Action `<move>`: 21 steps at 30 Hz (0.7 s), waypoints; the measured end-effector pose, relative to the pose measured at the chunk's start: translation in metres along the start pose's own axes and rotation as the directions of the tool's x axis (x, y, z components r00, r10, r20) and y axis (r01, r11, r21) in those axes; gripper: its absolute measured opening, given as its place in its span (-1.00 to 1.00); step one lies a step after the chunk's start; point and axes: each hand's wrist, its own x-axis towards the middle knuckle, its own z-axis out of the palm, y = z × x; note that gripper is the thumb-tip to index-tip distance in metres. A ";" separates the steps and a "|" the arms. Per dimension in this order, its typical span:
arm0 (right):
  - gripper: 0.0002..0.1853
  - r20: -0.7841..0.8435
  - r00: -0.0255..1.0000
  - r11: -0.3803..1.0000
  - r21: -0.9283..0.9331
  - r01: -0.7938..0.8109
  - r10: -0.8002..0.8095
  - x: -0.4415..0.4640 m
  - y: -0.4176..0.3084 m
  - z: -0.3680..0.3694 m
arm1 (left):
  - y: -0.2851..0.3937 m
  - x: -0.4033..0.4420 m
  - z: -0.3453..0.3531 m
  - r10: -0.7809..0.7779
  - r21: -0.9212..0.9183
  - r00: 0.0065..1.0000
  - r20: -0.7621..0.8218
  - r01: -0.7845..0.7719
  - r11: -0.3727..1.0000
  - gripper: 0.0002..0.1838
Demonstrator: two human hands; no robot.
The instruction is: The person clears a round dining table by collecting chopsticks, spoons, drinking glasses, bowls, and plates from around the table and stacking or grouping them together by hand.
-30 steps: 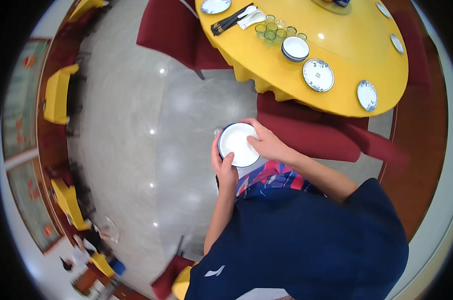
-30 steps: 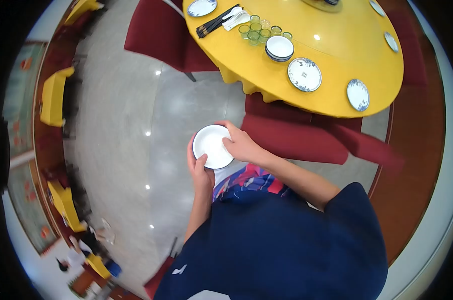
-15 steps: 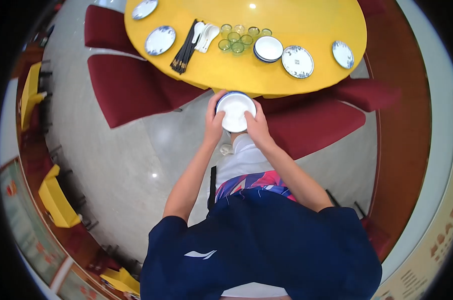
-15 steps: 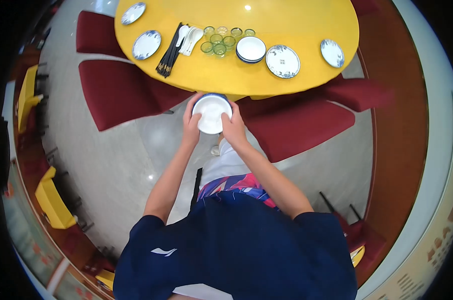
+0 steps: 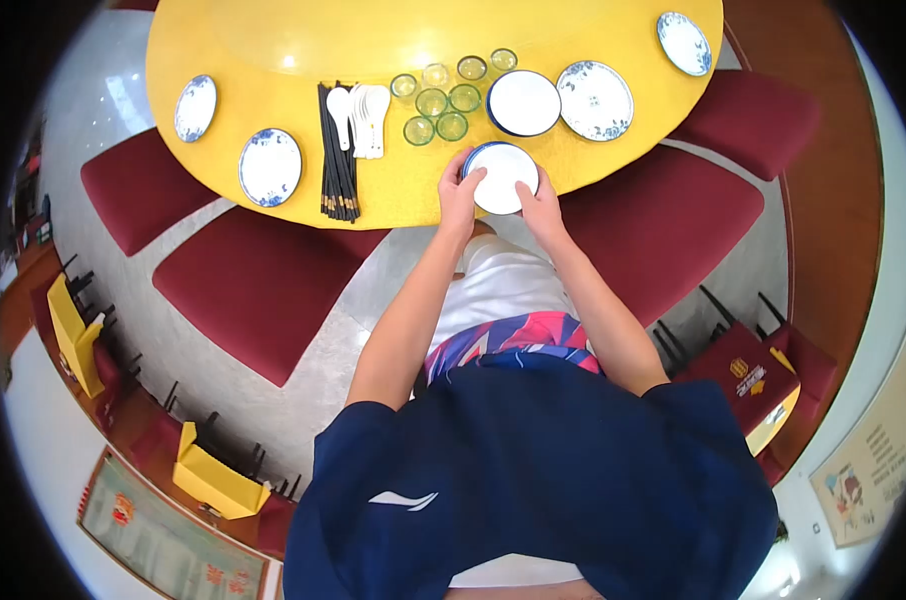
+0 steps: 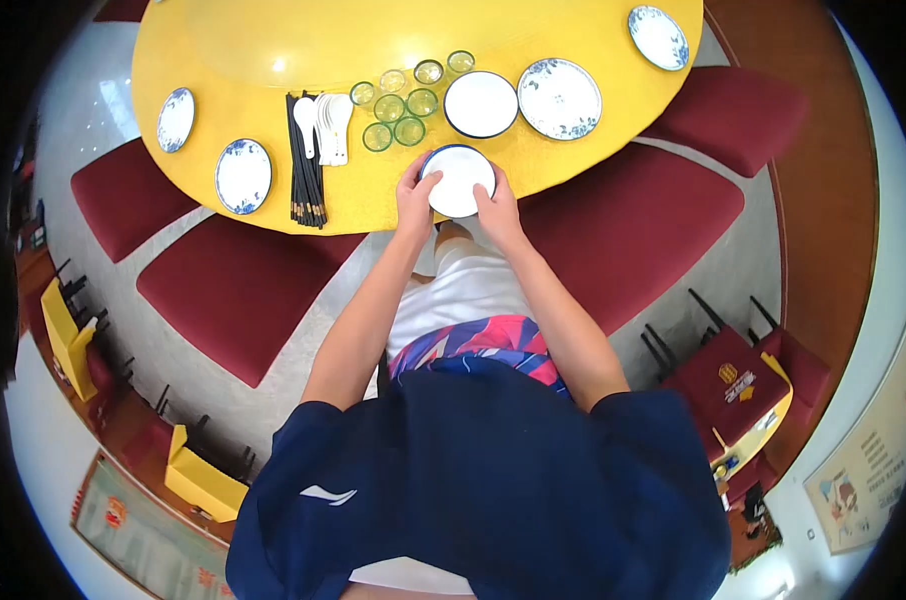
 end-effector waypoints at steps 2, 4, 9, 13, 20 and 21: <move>-0.48 0.006 1.000 1.000 0.008 0.010 -0.010 -0.001 -0.009 0.002 | 0.000 0.001 -0.002 -0.020 -0.011 1.000 -0.004 0.020 1.000 -0.42; -0.47 0.029 0.994 0.993 0.054 -0.107 0.105 -0.004 -0.013 0.006 | -0.007 0.001 -0.007 -0.026 -0.027 1.000 -0.008 0.026 0.999 -0.41; -0.47 -0.028 0.973 0.924 -0.321 0.207 -0.228 0.001 0.008 0.013 | -0.010 -0.008 -0.020 0.143 0.584 0.985 -0.100 -0.058 0.810 -0.50; -0.44 -0.031 0.980 0.769 -0.625 0.132 -0.194 0.005 -0.025 0.021 | 0.018 -0.014 -0.016 -0.228 0.440 0.968 -0.104 0.250 0.862 -0.49; -0.45 -0.023 0.992 0.872 -0.473 -0.122 0.126 0.010 -0.021 0.054 | 0.056 -0.013 -0.047 -0.198 0.537 0.978 -0.065 0.201 0.819 -0.49; -0.44 0.017 0.996 0.847 -0.527 -0.063 0.085 0.009 -0.015 0.064 | 0.063 -0.014 -0.060 -0.212 0.555 0.974 -0.075 0.217 0.803 -0.47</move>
